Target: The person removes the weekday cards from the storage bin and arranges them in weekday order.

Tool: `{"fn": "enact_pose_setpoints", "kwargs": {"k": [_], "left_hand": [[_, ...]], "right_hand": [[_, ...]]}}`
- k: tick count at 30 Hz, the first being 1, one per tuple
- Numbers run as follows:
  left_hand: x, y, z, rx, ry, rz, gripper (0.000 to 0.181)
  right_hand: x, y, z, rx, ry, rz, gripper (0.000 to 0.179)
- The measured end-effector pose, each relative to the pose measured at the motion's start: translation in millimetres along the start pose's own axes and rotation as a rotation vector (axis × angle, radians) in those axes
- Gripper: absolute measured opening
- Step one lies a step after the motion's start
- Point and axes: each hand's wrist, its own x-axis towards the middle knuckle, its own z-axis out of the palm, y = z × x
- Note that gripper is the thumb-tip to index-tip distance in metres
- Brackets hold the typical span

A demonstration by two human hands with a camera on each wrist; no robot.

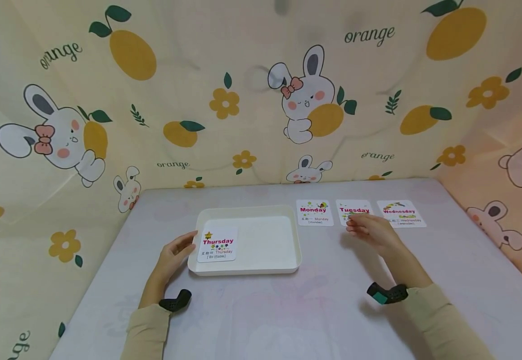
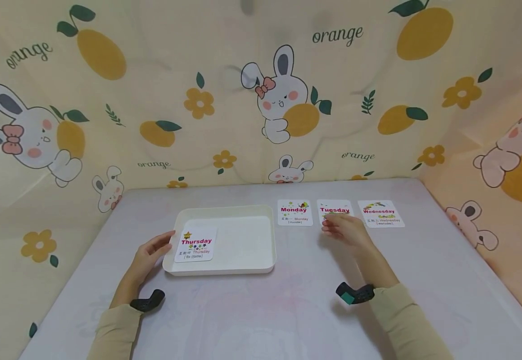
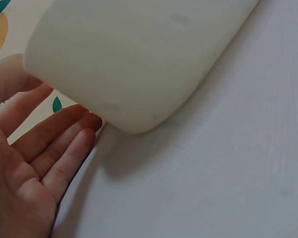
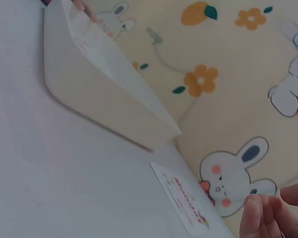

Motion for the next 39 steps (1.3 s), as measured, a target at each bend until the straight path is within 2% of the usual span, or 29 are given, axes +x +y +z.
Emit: {"fn": "enact_pose_setpoints", "kwargs": {"k": [8,14,17,26,32,39], "left_hand": [[0.5,-0.7,0.8,-0.002,0.009,0.021,0.045],[0.4,-0.9,1.0,-0.007,0.005,0.046,0.045],[0.7,-0.2,1.0,-0.016,0.005,0.035,0.045],[1.2,-1.6,-0.3,0.000,-0.001,0.000,0.045],[1.0,-0.4,-0.4,0.003,0.001,-0.009,0.045],[0.1,0.2,-1.1,0.004,-0.006,-0.007,0.046]], "right_hand": [[2.7,4,25,-0.078,-0.081,0.012,0.012],[2.2,6,43,-0.094,-0.099,0.011,0.018],[2.5,7,50,-0.097,-0.114,0.018,0.020],[3.1,13,78,-0.135,-0.170,0.017,0.043],[6.3,20,97,-0.126,-0.183,0.036,0.046],[9.5,28,119,-0.155,-0.252,0.008,0.046]]}}
